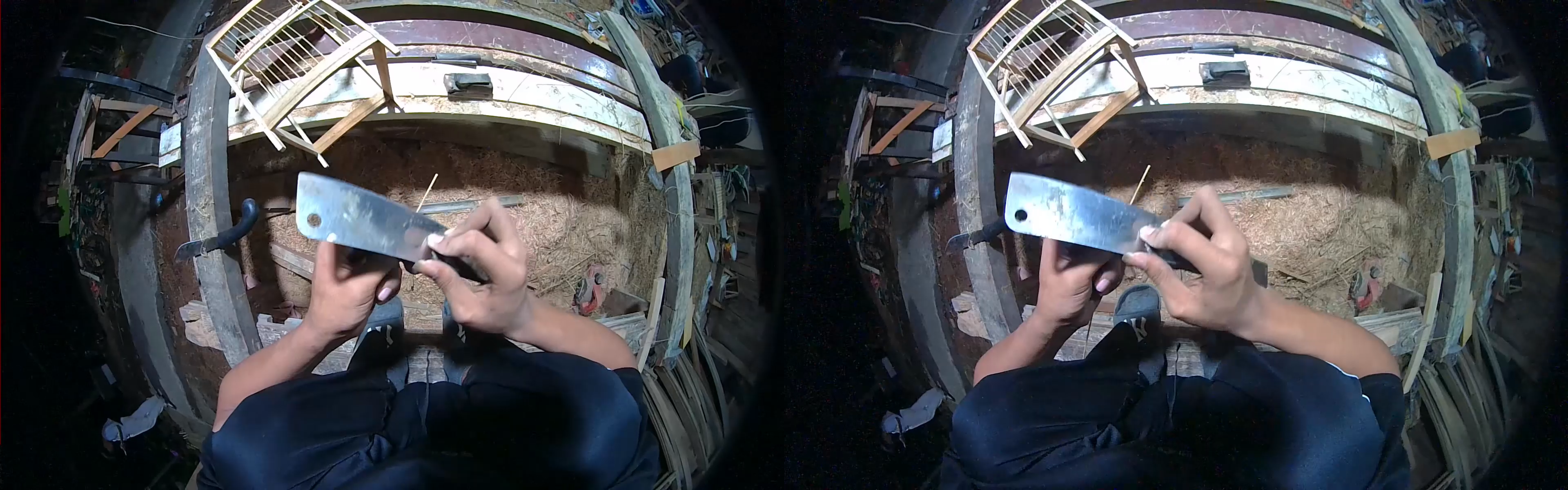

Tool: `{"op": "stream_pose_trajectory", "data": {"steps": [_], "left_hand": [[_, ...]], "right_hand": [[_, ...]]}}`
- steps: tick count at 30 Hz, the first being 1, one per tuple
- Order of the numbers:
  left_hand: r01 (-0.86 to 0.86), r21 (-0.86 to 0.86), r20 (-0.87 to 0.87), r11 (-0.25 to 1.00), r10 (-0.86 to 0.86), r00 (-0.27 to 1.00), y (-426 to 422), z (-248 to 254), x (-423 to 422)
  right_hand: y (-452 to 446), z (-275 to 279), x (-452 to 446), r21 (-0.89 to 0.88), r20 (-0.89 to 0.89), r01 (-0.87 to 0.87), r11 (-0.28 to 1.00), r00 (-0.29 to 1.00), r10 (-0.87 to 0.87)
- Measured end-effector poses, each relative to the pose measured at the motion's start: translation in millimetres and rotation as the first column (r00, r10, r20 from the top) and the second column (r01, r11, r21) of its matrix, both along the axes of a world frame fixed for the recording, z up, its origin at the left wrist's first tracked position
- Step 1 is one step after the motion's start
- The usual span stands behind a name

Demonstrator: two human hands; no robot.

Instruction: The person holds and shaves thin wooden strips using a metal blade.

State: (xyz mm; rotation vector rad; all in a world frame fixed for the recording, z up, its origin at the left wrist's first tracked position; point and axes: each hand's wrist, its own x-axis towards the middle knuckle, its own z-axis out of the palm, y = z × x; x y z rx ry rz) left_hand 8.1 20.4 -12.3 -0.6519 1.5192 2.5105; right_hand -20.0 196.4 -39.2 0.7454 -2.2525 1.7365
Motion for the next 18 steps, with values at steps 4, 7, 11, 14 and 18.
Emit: {"op": "stream_pose_trajectory", "data": {"steps": [4, 7, 11, 14, 18], "left_hand": [[0.324, 0.102, -0.009, 0.941, -0.325, 0.946, -20, -3, -10], [0.047, -0.035, 0.097, 0.998, -0.044, 0.994, -1, 8, -4], [0.284, 0.018, 0.018, 0.959, -0.284, 0.959, -16, 4, -10], [0.16, -0.031, 0.087, 0.987, -0.157, 0.984, -8, 5, -3], [0.301, 0.024, 0.027, 0.953, -0.302, 0.953, -15, 2, -10]], "right_hand": [[0, 4, -6, 0.024, 0.004, 0.057, 0.998, 0.998, -0.057], [0, 9, -4, 0.052, -0.017, -0.027, 0.998, 0.999, 0.028], [-2, 9, -7, 0.029, 0.032, 0.076, 0.997, 0.997, -0.077], [-1, 2, -6, 0.04, -0.037, -0.008, 0.999, 0.999, 0.009], [-4, 9, -9, 0.03, -0.03, 0.097, 0.995, 0.995, -0.096]]}}
